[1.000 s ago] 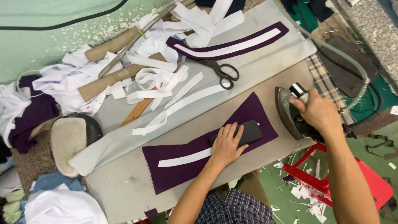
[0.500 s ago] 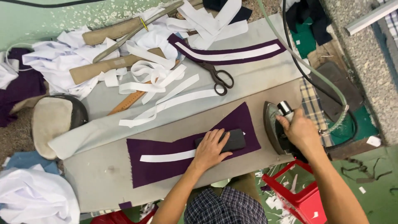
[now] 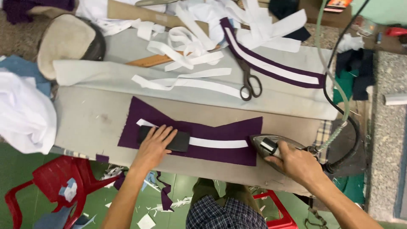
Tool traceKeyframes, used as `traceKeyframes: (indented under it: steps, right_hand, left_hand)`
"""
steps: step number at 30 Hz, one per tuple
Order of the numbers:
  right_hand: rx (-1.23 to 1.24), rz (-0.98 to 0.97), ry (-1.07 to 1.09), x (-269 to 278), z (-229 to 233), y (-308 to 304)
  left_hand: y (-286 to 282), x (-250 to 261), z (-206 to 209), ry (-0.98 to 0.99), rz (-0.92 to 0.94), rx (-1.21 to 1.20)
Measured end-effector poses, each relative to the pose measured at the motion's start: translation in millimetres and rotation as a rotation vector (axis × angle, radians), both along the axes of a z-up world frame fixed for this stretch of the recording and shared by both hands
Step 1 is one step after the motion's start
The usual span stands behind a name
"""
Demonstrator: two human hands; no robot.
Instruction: The person cuts a purple fabric piece along a white paper template using shears, then irons the cut fabric on a workbench. They repeat the process with a second purple fabric piece, aligning a template and ironing it flat.
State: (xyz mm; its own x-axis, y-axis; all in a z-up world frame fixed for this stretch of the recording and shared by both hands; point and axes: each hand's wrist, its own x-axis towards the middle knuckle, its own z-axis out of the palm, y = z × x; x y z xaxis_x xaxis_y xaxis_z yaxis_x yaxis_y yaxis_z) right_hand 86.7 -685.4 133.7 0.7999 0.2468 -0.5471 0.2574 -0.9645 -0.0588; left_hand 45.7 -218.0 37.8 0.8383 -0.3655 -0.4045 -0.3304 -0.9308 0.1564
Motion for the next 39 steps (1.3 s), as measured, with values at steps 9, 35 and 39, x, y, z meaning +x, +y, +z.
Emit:
traceKeyframes:
  steps: [9, 35, 39]
  right_hand:
    - [0.289, 0.526, -0.038, 20, -33, 207]
    - [0.45, 0.804, 0.004, 43, -26, 180]
    - [0.433, 0.807, 0.05, 45, -28, 181]
  left_hand:
    - [88, 10, 5, 0.104, 0.403, 0.16]
    - [-151, -95, -38, -0.89, 0.649, 0.01]
    - [-320, -126, -125, -1.034, 0.676, -0.318]
